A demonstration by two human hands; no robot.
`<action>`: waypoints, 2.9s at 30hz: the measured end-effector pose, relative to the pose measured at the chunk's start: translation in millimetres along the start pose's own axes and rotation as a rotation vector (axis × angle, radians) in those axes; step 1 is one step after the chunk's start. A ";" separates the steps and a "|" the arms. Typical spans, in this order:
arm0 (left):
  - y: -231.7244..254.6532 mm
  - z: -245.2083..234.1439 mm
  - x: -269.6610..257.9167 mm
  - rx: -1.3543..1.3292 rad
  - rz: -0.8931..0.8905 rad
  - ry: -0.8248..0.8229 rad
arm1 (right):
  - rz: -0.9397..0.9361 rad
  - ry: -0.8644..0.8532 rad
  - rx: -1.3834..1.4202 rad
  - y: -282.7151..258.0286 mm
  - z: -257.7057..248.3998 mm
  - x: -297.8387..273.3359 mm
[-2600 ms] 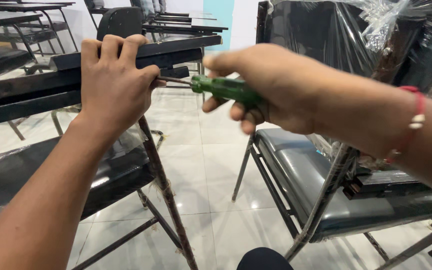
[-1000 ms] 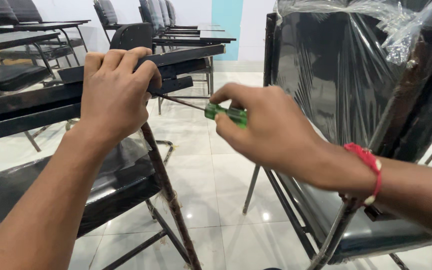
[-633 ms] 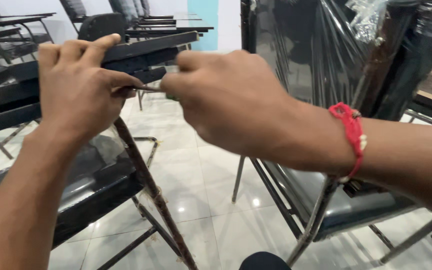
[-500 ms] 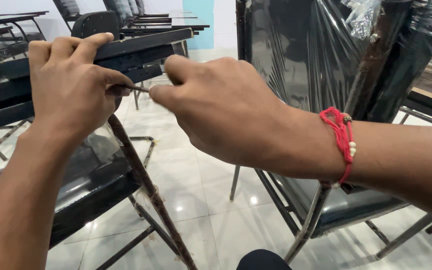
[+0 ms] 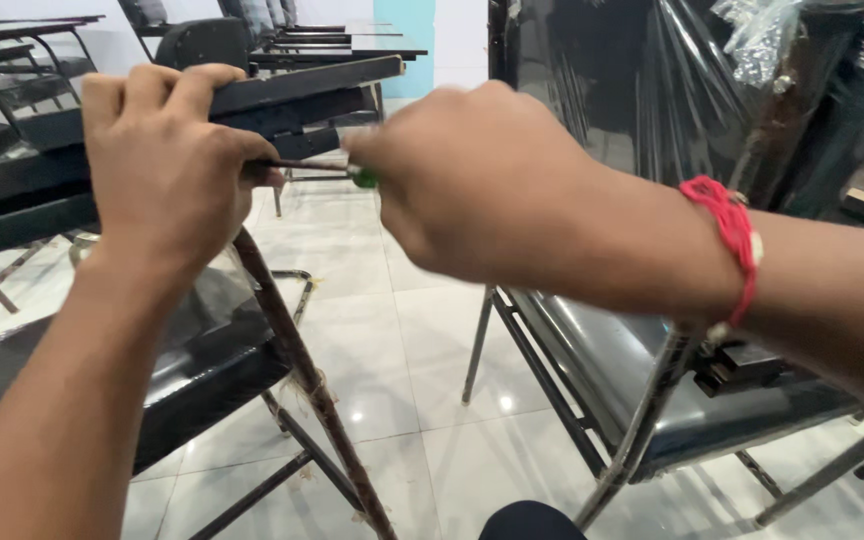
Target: The person assembles a school desk by attaching a gray tabletop to a black metal chair frame using a green-handled screwdriver. They align the tabletop, insert screws, and tighten them to secure the desk. The person then moves the assembled desk aside and begins working on another chair frame.
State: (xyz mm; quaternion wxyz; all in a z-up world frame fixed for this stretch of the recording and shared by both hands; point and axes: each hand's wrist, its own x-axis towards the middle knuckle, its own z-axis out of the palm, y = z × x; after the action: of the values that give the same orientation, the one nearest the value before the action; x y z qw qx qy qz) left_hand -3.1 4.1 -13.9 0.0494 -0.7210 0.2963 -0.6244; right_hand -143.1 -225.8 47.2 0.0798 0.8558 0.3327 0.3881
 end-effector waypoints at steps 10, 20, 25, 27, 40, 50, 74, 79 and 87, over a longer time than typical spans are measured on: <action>-6.7 7.3 -11.3 0.027 0.043 0.036 | 0.935 -0.300 1.036 -12.6 -3.3 2.2; 5.2 6.8 -12.7 0.036 0.067 0.086 | 0.058 -0.232 -0.150 -10.7 4.6 -14.9; 11.4 -1.0 -10.3 0.009 0.046 0.065 | -0.113 -0.145 -0.231 -24.1 5.5 -30.4; 14.3 -2.8 -8.5 0.006 0.039 0.067 | 0.003 -0.077 -0.064 -21.8 6.0 -30.5; 17.2 -9.4 -2.7 0.037 0.032 0.073 | 0.175 -0.008 0.178 -7.2 5.5 -28.3; 1.3 -16.0 3.6 -0.029 0.031 -0.049 | -0.010 -0.095 -0.072 -33.5 6.8 -18.3; -17.2 -0.6 -2.0 -0.010 -0.016 -0.006 | 0.719 -0.149 0.592 -16.8 13.0 -12.9; -29.8 -8.2 14.1 -0.164 -0.063 -0.088 | 0.439 -0.003 0.419 -21.9 17.5 -13.8; -39.2 -31.6 36.9 -0.208 -0.270 -0.455 | 0.510 -0.030 0.379 -35.1 19.9 -7.5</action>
State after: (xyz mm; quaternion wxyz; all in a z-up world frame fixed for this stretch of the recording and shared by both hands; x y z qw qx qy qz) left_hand -16.5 27.6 42.3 -0.0429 -0.8768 0.2415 -0.4137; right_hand -150.2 -201.2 15.1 -0.1764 0.9168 0.1724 0.3142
